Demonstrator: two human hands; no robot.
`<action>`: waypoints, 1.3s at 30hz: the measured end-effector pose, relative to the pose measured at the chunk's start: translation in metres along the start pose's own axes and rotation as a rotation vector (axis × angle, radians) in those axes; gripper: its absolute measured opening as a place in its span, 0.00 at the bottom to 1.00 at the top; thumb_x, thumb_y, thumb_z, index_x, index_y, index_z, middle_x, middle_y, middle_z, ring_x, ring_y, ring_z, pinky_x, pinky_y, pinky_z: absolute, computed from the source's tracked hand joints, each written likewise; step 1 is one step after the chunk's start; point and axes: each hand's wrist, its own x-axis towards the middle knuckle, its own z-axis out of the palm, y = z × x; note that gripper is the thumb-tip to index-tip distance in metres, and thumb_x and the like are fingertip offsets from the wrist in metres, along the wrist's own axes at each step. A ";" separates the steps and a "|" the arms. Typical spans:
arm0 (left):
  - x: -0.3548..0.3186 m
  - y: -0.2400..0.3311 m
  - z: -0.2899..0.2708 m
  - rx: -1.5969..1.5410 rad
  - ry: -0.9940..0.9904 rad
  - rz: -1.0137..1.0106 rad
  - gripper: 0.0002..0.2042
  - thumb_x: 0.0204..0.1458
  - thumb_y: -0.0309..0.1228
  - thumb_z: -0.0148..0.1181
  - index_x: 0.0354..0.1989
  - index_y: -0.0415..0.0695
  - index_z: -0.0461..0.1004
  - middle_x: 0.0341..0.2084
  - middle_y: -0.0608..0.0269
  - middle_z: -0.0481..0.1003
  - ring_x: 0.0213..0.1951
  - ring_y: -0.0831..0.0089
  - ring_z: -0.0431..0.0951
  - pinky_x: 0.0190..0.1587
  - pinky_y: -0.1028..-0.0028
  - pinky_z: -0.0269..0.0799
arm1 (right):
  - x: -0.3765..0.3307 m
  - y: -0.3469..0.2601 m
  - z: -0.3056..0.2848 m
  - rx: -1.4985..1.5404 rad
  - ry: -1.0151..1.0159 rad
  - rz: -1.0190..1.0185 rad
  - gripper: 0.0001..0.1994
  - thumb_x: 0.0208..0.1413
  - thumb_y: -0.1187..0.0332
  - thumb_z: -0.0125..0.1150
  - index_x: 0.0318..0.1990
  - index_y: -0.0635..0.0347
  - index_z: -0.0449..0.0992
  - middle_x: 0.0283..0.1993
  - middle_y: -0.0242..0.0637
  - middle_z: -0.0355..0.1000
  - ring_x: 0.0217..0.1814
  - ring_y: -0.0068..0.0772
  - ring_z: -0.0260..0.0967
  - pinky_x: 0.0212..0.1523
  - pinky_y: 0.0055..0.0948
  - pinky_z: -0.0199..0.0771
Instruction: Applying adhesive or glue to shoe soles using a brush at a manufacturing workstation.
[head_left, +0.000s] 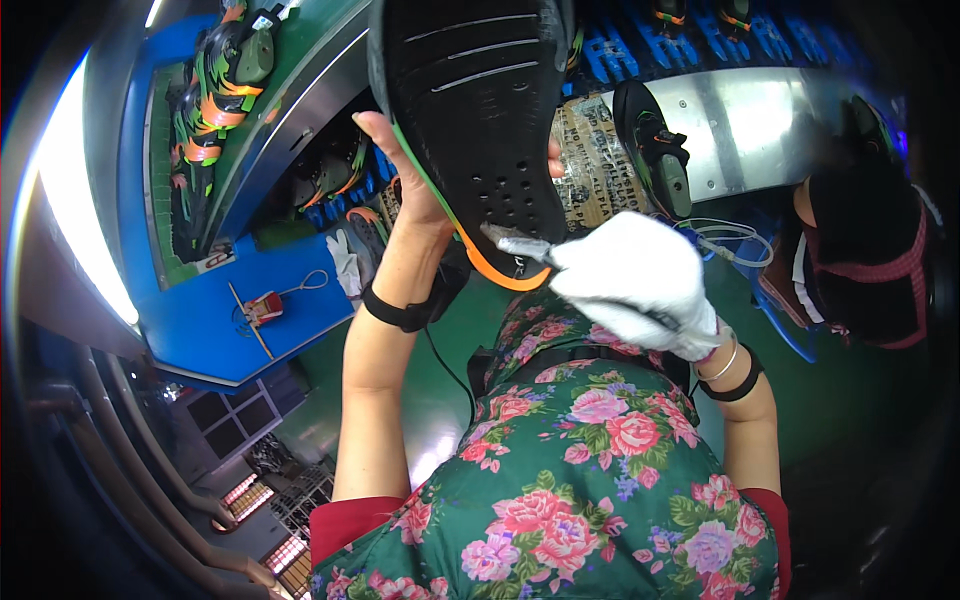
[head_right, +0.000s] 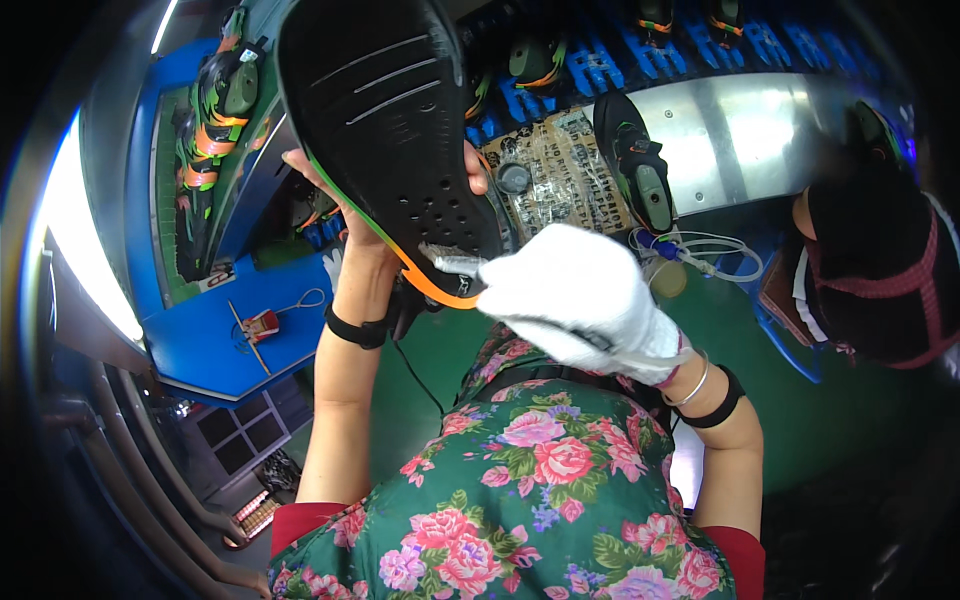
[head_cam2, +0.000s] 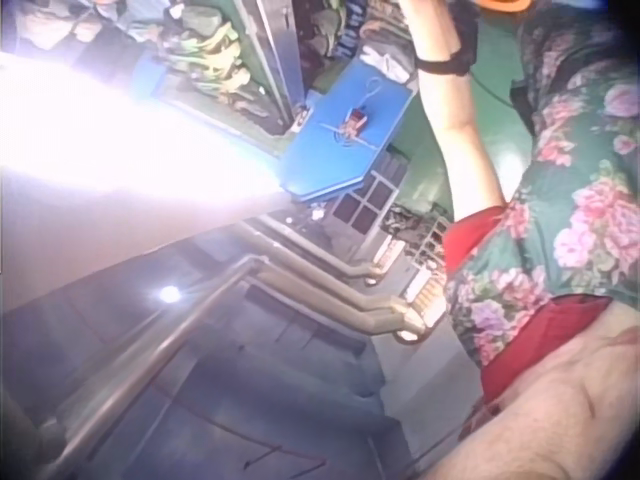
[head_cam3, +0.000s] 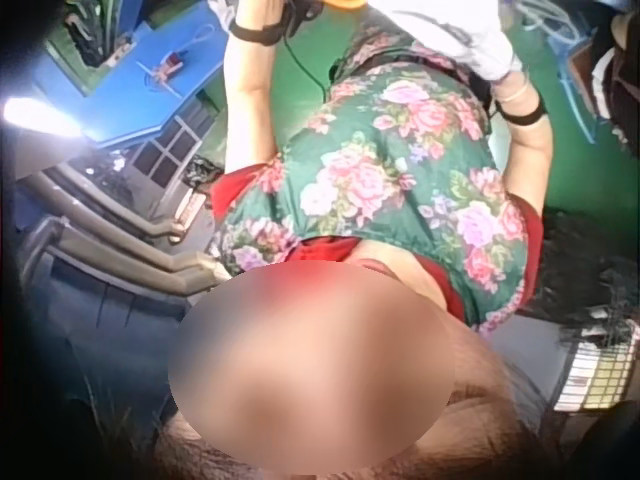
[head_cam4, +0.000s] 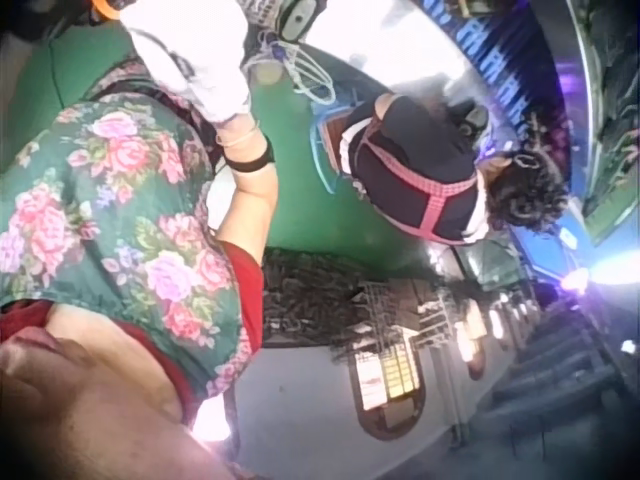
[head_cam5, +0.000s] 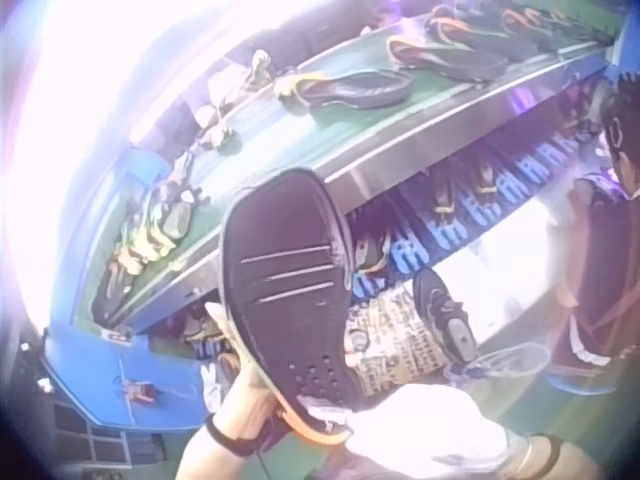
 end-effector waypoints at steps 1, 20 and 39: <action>-0.001 -0.001 0.001 -0.016 0.015 -0.040 0.72 0.29 0.91 0.30 0.68 0.32 0.62 0.45 0.35 0.79 0.42 0.48 0.84 0.45 0.52 0.84 | 0.001 0.000 0.000 0.068 -0.057 0.018 0.14 0.46 0.76 0.74 0.43 0.57 0.86 0.43 0.40 0.84 0.38 0.40 0.80 0.42 0.37 0.80; -0.016 -0.003 0.000 0.122 0.252 -0.495 0.58 0.47 0.83 0.29 0.70 0.41 0.63 0.50 0.41 0.78 0.39 0.48 0.85 0.41 0.50 0.85 | 0.031 0.016 -0.009 0.246 -0.394 0.037 0.10 0.49 0.74 0.75 0.41 0.54 0.87 0.42 0.37 0.84 0.44 0.41 0.82 0.57 0.39 0.77; -0.093 -0.106 0.017 0.040 0.385 -0.090 0.21 0.70 0.36 0.52 0.68 0.41 0.66 0.63 0.50 0.71 0.60 0.57 0.76 0.61 0.48 0.77 | 0.037 -0.013 -0.028 -0.194 -0.094 0.132 0.10 0.45 0.77 0.75 0.36 0.56 0.86 0.38 0.36 0.84 0.40 0.35 0.81 0.45 0.33 0.80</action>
